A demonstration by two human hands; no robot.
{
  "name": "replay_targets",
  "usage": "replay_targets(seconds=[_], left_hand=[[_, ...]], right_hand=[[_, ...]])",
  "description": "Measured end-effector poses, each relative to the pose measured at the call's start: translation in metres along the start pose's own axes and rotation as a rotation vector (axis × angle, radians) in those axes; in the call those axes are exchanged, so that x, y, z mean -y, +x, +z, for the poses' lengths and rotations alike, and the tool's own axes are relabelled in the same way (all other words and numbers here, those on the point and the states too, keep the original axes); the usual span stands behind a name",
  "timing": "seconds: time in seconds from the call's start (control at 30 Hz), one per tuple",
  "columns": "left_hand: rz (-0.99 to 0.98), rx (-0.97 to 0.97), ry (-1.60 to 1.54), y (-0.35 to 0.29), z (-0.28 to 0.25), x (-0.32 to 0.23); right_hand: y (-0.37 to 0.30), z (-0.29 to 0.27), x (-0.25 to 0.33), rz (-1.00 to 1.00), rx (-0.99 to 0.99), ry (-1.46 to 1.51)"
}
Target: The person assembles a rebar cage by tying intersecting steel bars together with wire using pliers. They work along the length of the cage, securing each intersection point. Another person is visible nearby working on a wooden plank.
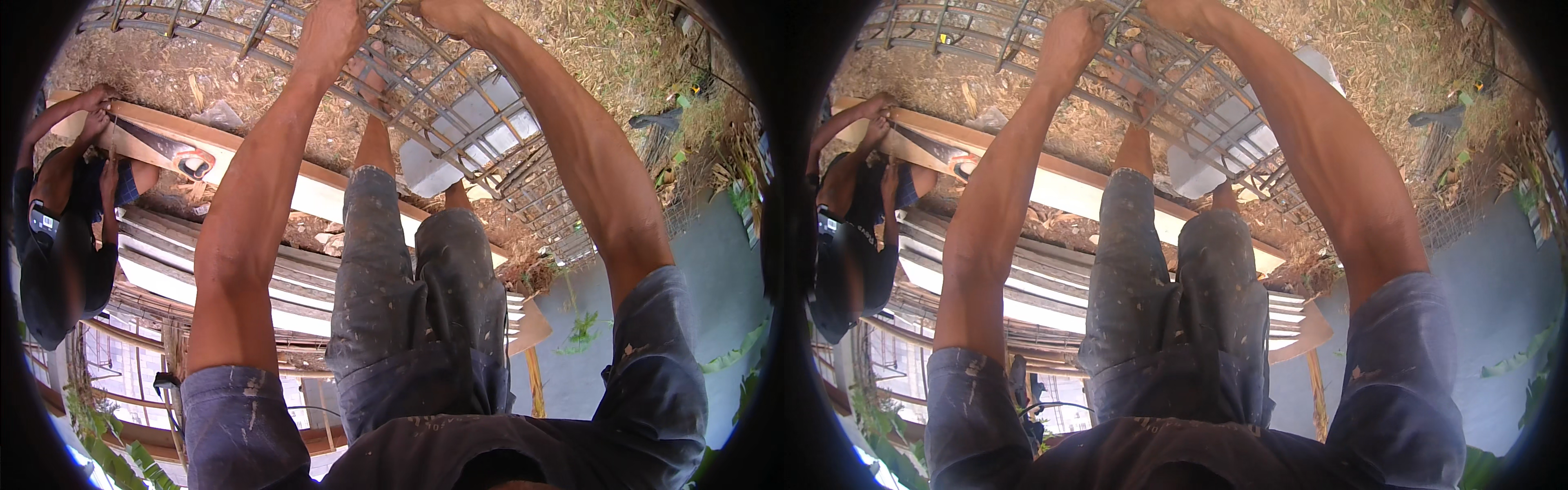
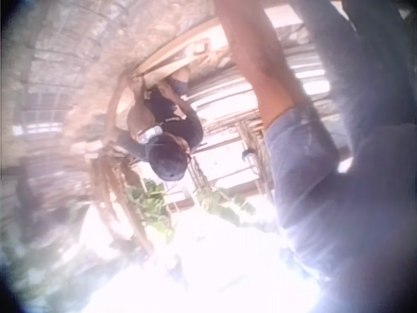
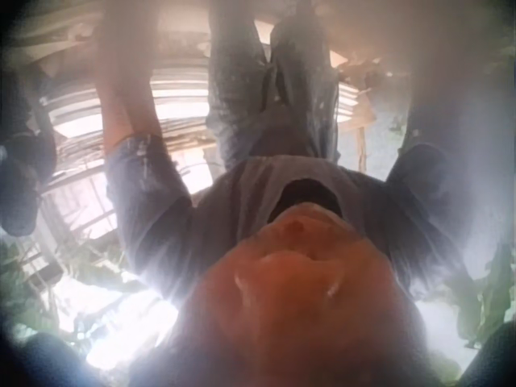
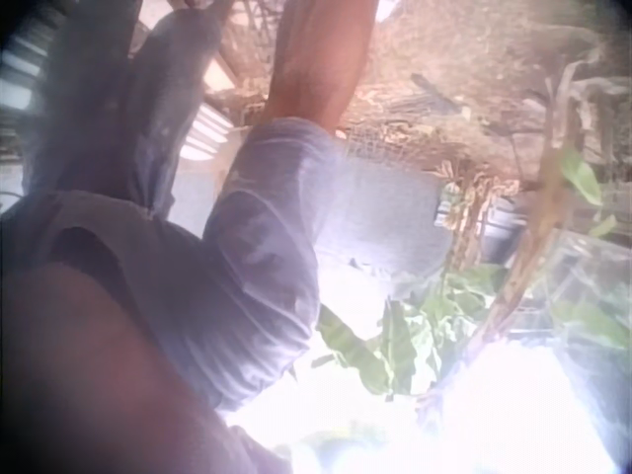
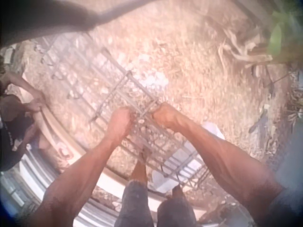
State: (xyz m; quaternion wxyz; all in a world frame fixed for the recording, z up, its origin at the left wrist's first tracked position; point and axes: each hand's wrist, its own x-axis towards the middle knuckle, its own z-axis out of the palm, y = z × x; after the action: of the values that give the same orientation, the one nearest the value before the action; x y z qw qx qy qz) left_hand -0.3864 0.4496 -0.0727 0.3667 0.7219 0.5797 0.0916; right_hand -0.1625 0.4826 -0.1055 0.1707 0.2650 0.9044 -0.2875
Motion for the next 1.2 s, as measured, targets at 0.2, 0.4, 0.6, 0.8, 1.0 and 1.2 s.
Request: replay_targets(seconds=[0.2, 0.4, 0.6, 0.8, 1.0, 1.2], left_hand=[[0.574, 0.021, 0.167, 0.014, -0.035, -0.030], [0.475, 0.380, 0.275, 0.039, -0.047, -0.031], [-0.029, -0.193, 0.002, -0.011, 0.004, -0.046], [-0.470, -0.481, -0.394, -0.014, 0.020, -0.069], [-0.559, -0.558, -0.605, -0.021, 0.039, -0.071], [-0.449, -0.274, -0.712, -0.001, 0.016, -0.071]], right_hand=[[-0.007, -0.065, 0.040, 0.593, -0.151, 0.643], [-0.012, -0.068, 0.052, 0.514, -0.136, 0.833], [-0.026, -0.085, 0.064, 0.584, -0.233, 0.979], [-0.027, -0.111, 0.067, 0.742, 0.005, 0.765], [-0.023, -0.120, 0.079, 0.477, -0.021, 0.493], [0.013, -0.128, 0.024, 0.508, -0.124, 0.192]])
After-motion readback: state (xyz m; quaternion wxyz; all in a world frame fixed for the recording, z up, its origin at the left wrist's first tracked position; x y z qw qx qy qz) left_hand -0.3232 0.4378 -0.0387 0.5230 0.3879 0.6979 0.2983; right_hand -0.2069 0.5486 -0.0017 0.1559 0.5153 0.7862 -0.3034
